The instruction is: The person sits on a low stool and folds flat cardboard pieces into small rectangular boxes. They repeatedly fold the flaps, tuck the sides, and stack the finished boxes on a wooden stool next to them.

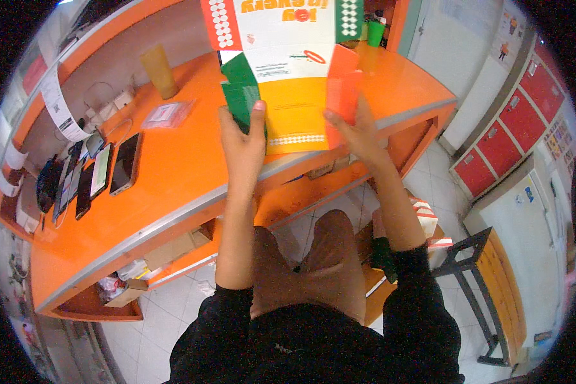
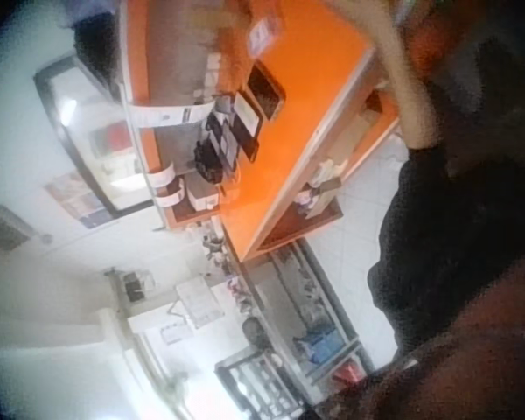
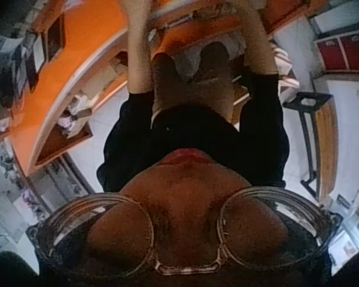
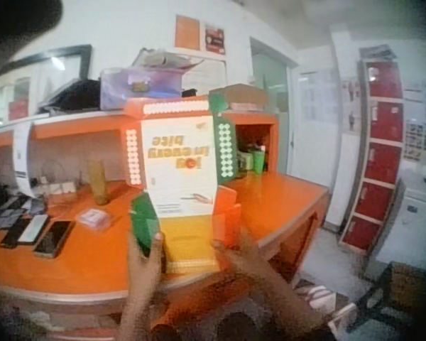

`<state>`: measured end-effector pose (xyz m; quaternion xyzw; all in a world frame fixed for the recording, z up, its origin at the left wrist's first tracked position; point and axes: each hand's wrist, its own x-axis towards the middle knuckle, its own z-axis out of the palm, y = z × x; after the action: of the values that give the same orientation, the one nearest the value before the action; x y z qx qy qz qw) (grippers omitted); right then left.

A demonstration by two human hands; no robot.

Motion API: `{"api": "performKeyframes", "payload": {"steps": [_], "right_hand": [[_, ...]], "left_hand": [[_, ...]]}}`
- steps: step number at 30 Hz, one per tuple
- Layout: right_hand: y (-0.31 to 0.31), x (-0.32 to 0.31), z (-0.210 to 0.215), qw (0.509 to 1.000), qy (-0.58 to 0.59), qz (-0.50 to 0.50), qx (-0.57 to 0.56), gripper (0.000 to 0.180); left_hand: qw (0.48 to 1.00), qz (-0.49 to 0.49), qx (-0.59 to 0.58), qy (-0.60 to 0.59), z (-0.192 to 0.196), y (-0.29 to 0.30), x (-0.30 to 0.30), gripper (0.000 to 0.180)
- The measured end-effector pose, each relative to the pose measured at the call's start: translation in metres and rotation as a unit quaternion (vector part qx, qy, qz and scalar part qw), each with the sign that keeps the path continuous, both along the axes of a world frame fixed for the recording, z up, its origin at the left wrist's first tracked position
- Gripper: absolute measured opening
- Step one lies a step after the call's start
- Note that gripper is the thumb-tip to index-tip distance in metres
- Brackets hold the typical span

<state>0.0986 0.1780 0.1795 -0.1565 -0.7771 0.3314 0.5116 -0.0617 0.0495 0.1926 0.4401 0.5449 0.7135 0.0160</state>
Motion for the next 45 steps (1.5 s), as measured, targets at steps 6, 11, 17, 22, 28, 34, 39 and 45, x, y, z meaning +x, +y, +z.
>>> {"api": "performKeyframes", "payload": {"steps": [6,11,17,22,28,34,39,45], "right_hand": [[-0.085,0.111,0.002,0.980,0.023,-0.196,0.002,0.052],[-0.170,0.192,-0.049,0.935,-0.095,-0.341,0.017,0.036],[-0.249,0.193,-0.106,0.850,-0.408,-0.296,0.155,0.031],[-0.267,0.160,-0.123,0.818,-0.536,-0.184,0.095,0.048],[-0.237,0.131,-0.128,0.850,-0.525,-0.017,0.021,0.063],[-0.220,0.170,-0.218,0.819,-0.544,-0.090,0.160,0.053],[-0.219,0.168,-0.216,0.835,-0.524,-0.058,0.154,0.050],[-0.219,0.150,-0.209,0.825,-0.546,-0.020,0.146,0.043]], "left_hand": [[0.977,-0.213,-0.018,0.006,-0.014,0.010,0.059,0.040],[0.966,-0.240,0.018,0.091,-0.041,-0.035,0.121,0.102],[0.791,-0.458,-0.405,0.029,-0.103,-0.095,0.170,0.075],[0.729,-0.342,-0.361,-0.470,-0.190,-0.114,0.158,0.039],[0.630,-0.420,-0.356,-0.548,-0.269,-0.078,0.071,0.037],[0.645,-0.455,-0.429,-0.438,-0.284,-0.049,0.041,0.042],[0.821,-0.334,-0.431,-0.168,-0.303,-0.037,0.050,0.051],[0.800,-0.342,-0.368,0.326,-0.216,-0.104,0.078,0.056]]}}
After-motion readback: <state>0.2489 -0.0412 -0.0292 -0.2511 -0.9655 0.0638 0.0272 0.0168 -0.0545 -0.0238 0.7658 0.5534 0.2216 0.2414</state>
